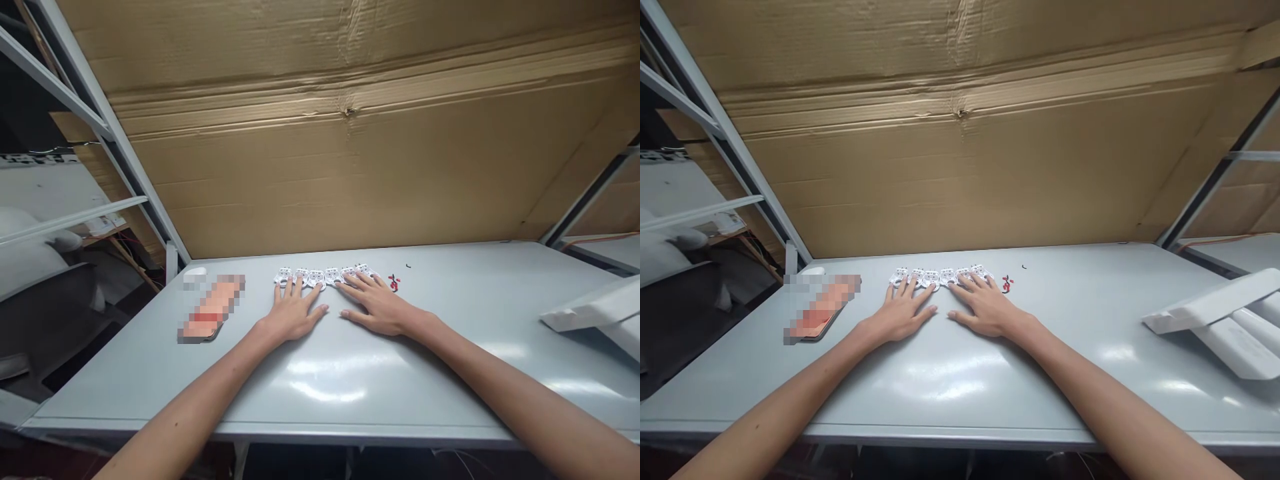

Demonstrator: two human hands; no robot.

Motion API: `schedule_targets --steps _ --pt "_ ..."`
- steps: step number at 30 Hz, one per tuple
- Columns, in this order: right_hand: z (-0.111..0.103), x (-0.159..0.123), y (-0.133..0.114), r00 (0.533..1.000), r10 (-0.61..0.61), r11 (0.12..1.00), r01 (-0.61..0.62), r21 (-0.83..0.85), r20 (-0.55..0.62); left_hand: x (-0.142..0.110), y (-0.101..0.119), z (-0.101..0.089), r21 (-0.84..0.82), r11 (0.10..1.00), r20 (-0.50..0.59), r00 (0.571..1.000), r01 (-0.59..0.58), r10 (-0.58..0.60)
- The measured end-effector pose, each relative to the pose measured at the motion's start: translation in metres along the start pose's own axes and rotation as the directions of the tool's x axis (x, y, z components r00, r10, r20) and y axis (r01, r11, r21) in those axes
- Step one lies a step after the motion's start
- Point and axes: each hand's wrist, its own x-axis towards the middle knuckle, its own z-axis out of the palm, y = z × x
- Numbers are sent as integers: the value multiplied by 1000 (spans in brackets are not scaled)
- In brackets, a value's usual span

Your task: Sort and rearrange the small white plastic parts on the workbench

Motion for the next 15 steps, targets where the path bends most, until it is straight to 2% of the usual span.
schedule_targets --steps 7,15 --pt "0 4 8 1000 0 1000 0 -11 -16 10 -2 1 -25 1000 -17 1000 12 -12" --pt "4 7 13 998 -13 1000 14 16 -57 14 -6 3 -64 997 -70 997 -35 31"
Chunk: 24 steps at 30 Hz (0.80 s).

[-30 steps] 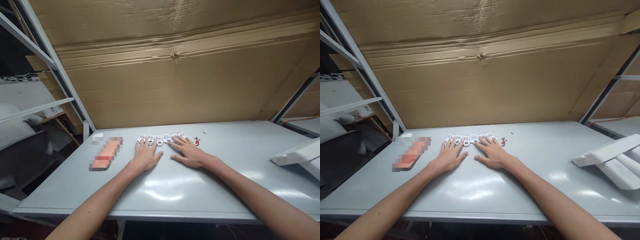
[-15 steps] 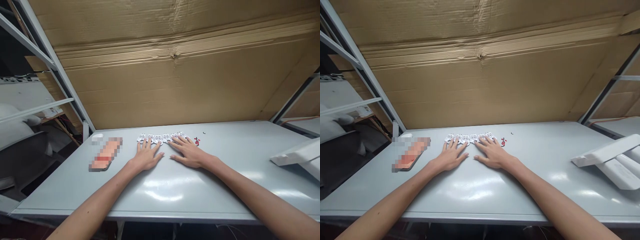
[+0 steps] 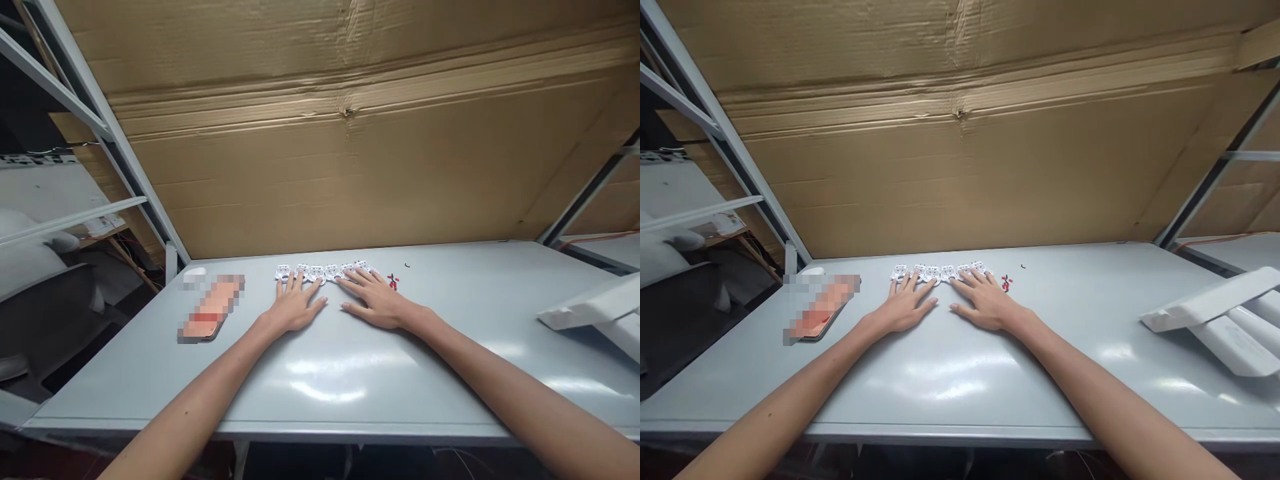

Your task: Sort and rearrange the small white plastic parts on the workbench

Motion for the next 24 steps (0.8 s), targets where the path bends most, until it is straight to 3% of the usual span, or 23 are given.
schedule_targets --steps 6,12,24 --pt "-5 -8 -10 991 -86 995 80 -54 -107 -8 3 1 71 995 -101 992 -67 74" --pt "-15 -21 -23 987 -158 986 159 39 -36 -17 8 -2 109 966 -225 940 -237 256" --pt "-12 -23 -19 997 -68 996 66 52 36 -23 11 -4 133 952 -86 954 -276 289"
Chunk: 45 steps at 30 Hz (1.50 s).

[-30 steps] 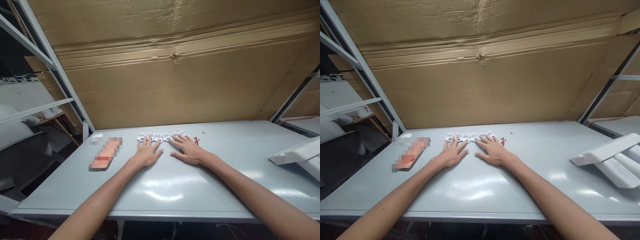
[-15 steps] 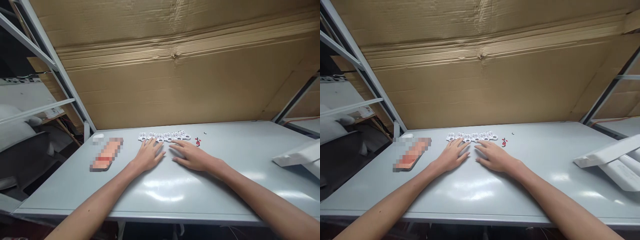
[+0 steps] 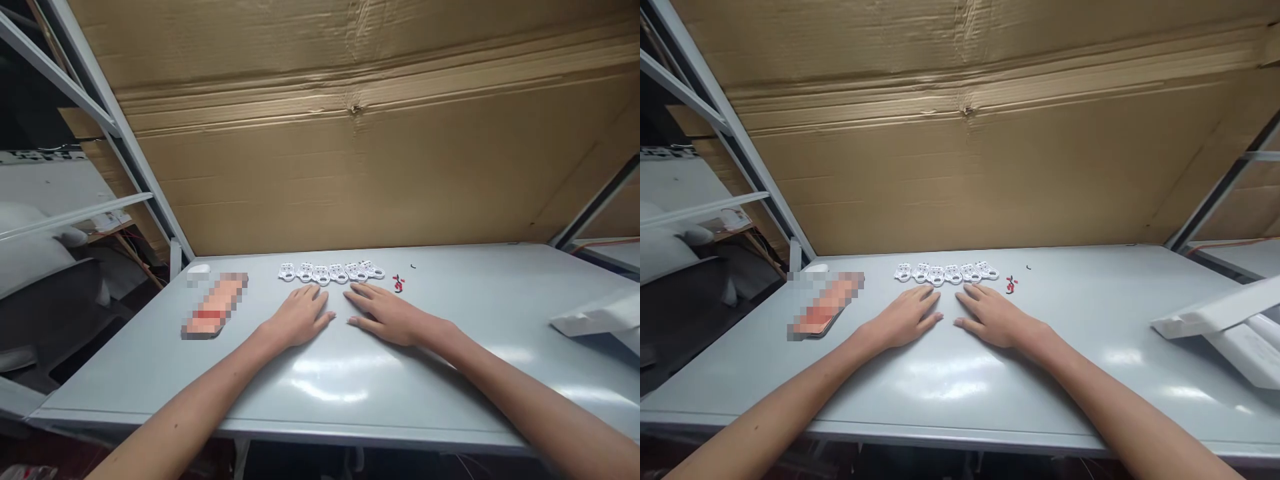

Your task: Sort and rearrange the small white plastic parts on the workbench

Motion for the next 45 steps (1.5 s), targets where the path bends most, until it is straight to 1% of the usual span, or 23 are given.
schedule_targets --steps 2,5,8,11,16,22,27,32,36,41,45 --pt "1 0 1 1000 2 1000 -2 4 11 0 0 0 -20 1000 -1 1000 8 -8" --pt "4 -1 3 998 26 1000 -26 5 62 -1 1 0 -41 999 12 999 30 -30" --pt "4 -1 4 990 59 998 -60 4 127 -2 1 1 -47 998 58 997 47 -45" --pt "3 -1 2 985 72 997 -73 1 158 -3 1 2 -55 996 100 993 68 -62" --pt "4 -1 3 989 61 998 -61 -6 138 -4 -1 0 -62 995 130 990 72 -63" --pt "7 -2 5 997 33 999 -31 -21 77 -4 -1 -2 -56 997 114 992 60 -53" --pt "3 -2 1 995 36 999 -33 -33 88 -4 0 -2 -31 998 124 991 57 -52" --pt "1 -2 0 997 18 999 -15 -40 69 -4 1 -4 -10 999 132 990 52 -50" --pt "1 -3 1 997 20 999 -17 -36 74 -4 2 -4 2 999 134 990 45 -45" --pt "1 -3 2 998 23 1000 -23 -8 65 -3 0 -3 -22 999 111 994 27 -25" --pt "0 -2 2 998 22 1000 -22 11 64 -3 -1 -2 -6 1000 106 994 14 -13"
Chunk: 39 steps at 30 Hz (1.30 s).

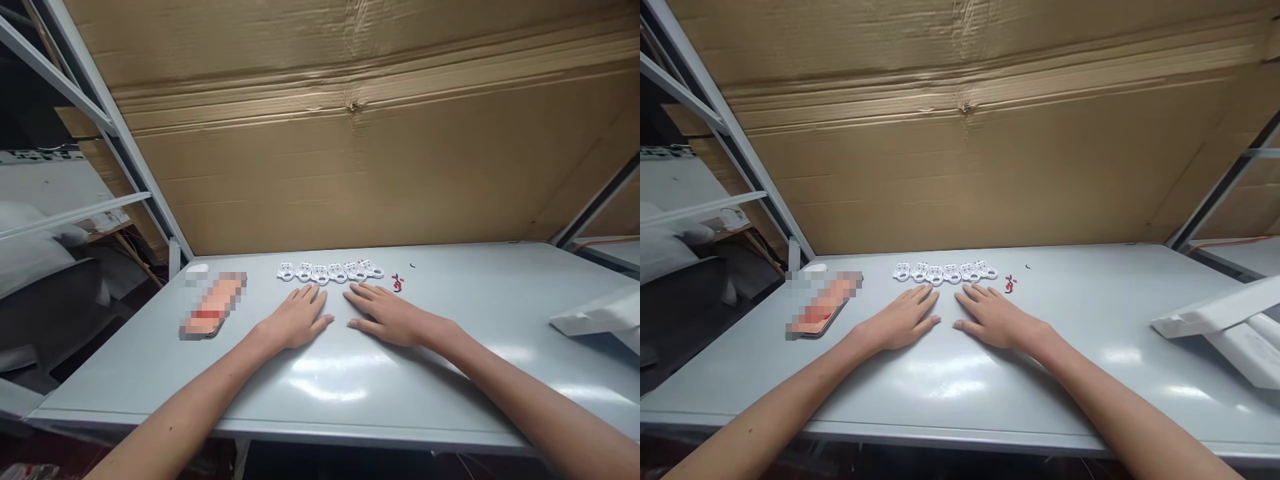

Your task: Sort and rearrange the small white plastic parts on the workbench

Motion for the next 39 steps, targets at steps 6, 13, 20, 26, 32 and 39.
schedule_targets --steps 6,13,20,26,32,39 --pt "-1 0 0 1000 -9 1000 9 4 -7 0 0 1 0 1000 -16 1000 -6 6" --pt "-2 0 0 1000 -4 1000 4 1 -10 0 -2 3 -15 1000 -67 998 -18 17" --pt "-2 0 0 1000 -10 1000 10 9 -22 0 0 -1 26 999 -94 995 -37 40" --pt "-3 0 -1 1000 -5 1000 5 3 1 6 -8 -5 24 1000 -238 971 -1 7" --pt "-2 0 0 1000 -8 1000 8 3 -13 17 -45 2 -81 964 -430 864 253 -262" --pt "-7 0 -5 1000 1 1000 -1 -5 6 22 -85 14 -84 953 -250 919 292 -304"
